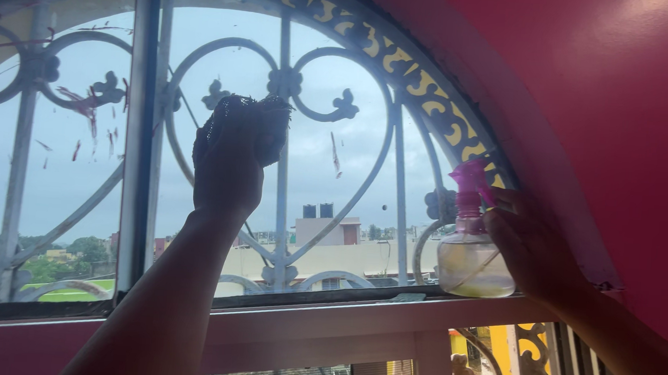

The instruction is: The person cleans an arched window with decorative metal grilles by spraying a cleaning solution from a pink spray bottle and wiping the glass with a cloth. The person repeatedly sprays and wipes different sections of the window, including the curved top and the lower rectangular pane.

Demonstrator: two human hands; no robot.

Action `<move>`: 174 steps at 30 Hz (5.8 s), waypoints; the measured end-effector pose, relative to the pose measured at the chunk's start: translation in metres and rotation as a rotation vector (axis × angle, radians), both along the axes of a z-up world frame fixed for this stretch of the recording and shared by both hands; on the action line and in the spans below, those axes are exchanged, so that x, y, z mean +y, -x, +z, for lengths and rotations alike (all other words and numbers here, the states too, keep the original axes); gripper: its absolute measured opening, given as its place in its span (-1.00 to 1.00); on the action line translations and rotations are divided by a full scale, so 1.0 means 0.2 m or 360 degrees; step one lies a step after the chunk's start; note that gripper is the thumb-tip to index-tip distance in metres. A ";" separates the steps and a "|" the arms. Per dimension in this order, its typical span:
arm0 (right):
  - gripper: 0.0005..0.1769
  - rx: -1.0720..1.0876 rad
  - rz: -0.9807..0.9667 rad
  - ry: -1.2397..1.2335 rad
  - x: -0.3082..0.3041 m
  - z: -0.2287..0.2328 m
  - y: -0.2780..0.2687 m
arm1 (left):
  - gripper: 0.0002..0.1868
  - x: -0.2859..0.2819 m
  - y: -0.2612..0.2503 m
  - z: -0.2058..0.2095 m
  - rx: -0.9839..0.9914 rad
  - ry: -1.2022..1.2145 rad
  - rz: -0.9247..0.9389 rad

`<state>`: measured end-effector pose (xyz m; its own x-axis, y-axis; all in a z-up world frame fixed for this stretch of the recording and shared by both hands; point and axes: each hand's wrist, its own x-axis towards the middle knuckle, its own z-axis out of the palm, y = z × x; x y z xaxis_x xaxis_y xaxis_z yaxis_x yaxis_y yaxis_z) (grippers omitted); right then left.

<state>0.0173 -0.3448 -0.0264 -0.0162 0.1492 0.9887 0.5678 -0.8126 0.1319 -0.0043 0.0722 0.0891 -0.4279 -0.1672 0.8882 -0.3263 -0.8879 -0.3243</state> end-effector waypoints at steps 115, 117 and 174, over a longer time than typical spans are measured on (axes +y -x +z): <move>-0.53 0.0186 0.0056 -0.0118 0.02 -0.01 0.02 | -0.39 0.02 0.04 -0.18 0.0493 0.0022 0.0392; -0.50 0.0217 0.0063 -0.0157 0.01 0.00 0.02 | -0.60 -0.01 0.13 -0.22 0.0582 -0.0057 0.0630; 0.13 0.1005 0.0347 -0.0472 0.56 -0.19 0.76 | -0.54 -0.80 0.62 -0.43 0.1653 0.0527 -0.0962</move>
<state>-0.1343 -0.2337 -0.0642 0.5718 -0.0678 0.8176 0.6159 -0.6229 -0.4824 -0.1276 -0.0879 0.0025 0.5710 0.1082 0.8138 -0.6784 -0.4960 0.5420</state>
